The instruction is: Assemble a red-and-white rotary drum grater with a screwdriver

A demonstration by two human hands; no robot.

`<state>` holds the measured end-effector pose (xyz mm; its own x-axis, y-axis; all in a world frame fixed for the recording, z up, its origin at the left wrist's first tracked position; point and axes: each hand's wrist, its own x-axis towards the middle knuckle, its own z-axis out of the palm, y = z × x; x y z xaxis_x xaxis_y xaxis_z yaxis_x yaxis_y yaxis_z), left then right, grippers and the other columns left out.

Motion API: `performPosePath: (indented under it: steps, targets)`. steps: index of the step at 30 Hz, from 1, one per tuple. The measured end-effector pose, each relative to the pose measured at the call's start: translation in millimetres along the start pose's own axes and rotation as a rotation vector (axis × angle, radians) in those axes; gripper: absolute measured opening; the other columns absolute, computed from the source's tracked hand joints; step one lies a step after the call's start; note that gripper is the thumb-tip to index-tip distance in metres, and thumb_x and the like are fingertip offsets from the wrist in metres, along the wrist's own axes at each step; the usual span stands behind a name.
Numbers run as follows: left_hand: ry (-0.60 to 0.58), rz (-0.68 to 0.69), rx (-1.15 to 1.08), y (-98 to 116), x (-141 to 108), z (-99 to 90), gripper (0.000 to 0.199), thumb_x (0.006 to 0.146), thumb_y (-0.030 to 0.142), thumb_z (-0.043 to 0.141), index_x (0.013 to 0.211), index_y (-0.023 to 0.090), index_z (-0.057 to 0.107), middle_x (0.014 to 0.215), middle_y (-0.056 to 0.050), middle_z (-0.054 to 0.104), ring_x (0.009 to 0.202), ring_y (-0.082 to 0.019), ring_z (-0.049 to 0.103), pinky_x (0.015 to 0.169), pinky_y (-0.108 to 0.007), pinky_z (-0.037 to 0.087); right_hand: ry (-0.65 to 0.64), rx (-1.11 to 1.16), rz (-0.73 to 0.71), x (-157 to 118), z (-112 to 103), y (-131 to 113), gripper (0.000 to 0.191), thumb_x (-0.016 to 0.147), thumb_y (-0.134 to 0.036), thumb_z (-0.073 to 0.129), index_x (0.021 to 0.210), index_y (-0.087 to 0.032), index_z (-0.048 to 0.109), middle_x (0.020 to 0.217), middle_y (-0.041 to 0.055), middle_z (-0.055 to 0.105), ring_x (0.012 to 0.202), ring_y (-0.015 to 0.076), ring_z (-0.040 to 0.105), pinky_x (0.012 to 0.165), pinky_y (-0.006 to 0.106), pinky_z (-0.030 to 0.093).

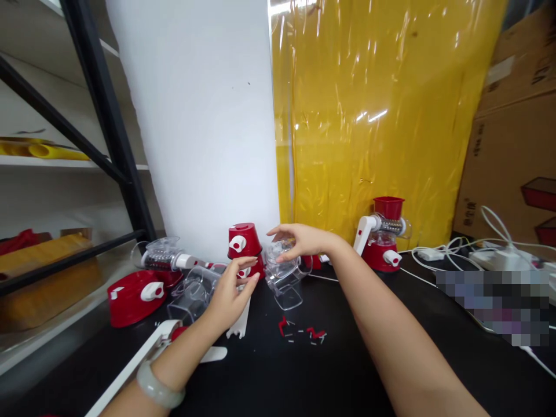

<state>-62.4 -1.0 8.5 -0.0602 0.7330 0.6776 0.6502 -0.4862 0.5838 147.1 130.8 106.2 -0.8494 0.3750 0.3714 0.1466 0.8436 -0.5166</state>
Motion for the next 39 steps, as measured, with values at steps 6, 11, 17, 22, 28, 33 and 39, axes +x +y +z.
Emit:
performPosePath:
  steps: [6, 11, 17, 22, 28, 33, 39]
  targets:
    - [-0.044, -0.033, -0.001, 0, -1, 1.0, 0.032, 0.092, 0.036, 0.055, 0.119, 0.02, 0.052, 0.123, -0.013, 0.061, 0.118, -0.025, 0.06, 0.086, -0.039, 0.059, -0.081, 0.114, -0.024, 7, 8, 15, 0.071, 0.066, -0.039, 0.084, 0.129, -0.02, 0.057, 0.129, 0.0122, 0.064, 0.12, 0.0246, 0.061, 0.106, 0.044, 0.044]
    - [-0.061, -0.03, 0.008, 1, -2, 2.0, 0.033, 0.091, 0.037, 0.055, 0.119, 0.02, 0.053, 0.12, -0.013, 0.063, 0.113, -0.025, 0.063, 0.082, -0.038, 0.06, -0.109, 0.147, 0.012, 5, 6, 14, 0.074, 0.066, -0.037, 0.083, 0.132, -0.02, 0.055, 0.133, 0.0126, 0.062, 0.122, 0.0244, 0.059, 0.108, 0.044, 0.043]
    - [-0.061, -0.02, 0.016, 1, -2, 1.1, 0.032, 0.091, 0.037, 0.055, 0.118, 0.02, 0.053, 0.118, -0.012, 0.064, 0.111, -0.024, 0.064, 0.08, -0.037, 0.06, -0.124, 0.122, 0.014, 4, 4, 15, 0.071, 0.065, -0.036, 0.085, 0.13, -0.023, 0.059, 0.135, 0.0106, 0.062, 0.124, 0.0248, 0.059, 0.109, 0.044, 0.043]
    - [-0.063, -0.02, 0.023, 0, -3, 1.4, 0.033, 0.091, 0.037, 0.056, 0.119, 0.021, 0.054, 0.119, -0.013, 0.064, 0.11, -0.025, 0.064, 0.081, -0.038, 0.06, -0.118, 0.065, -0.015, 2, 2, 10, 0.066, 0.066, -0.033, 0.084, 0.128, -0.023, 0.062, 0.133, 0.0088, 0.063, 0.122, 0.0255, 0.06, 0.107, 0.045, 0.045]
    - [-0.073, -0.006, 0.032, -2, -2, 1.7, 0.032, 0.092, 0.036, 0.054, 0.12, 0.021, 0.052, 0.119, -0.013, 0.063, 0.111, -0.025, 0.063, 0.08, -0.038, 0.06, -0.085, -0.039, -0.033, 2, 4, -3, 0.072, 0.065, -0.033, 0.084, 0.133, -0.026, 0.059, 0.139, 0.0082, 0.059, 0.126, 0.0268, 0.057, 0.107, 0.045, 0.045]
    - [-0.072, 0.008, 0.052, 1, -2, 0.5, 0.031, 0.092, 0.035, 0.054, 0.119, 0.022, 0.053, 0.12, -0.011, 0.063, 0.107, -0.024, 0.065, 0.078, -0.035, 0.06, -0.129, -0.098, -0.102, 3, 7, -13, 0.053, 0.08, -0.032, 0.073, 0.131, -0.031, 0.061, 0.137, 0.0021, 0.06, 0.126, 0.0236, 0.057, 0.108, 0.042, 0.044]
    - [-0.075, 0.037, 0.068, 5, -2, 0.0, 0.028, 0.092, 0.034, 0.054, 0.116, 0.021, 0.055, 0.119, -0.011, 0.063, 0.105, -0.024, 0.065, 0.077, -0.036, 0.06, -0.146, -0.103, -0.065, 9, 14, -10, 0.04, 0.084, -0.029, 0.069, 0.124, -0.03, 0.066, 0.13, 0.0017, 0.066, 0.119, 0.0231, 0.062, 0.105, 0.041, 0.047]
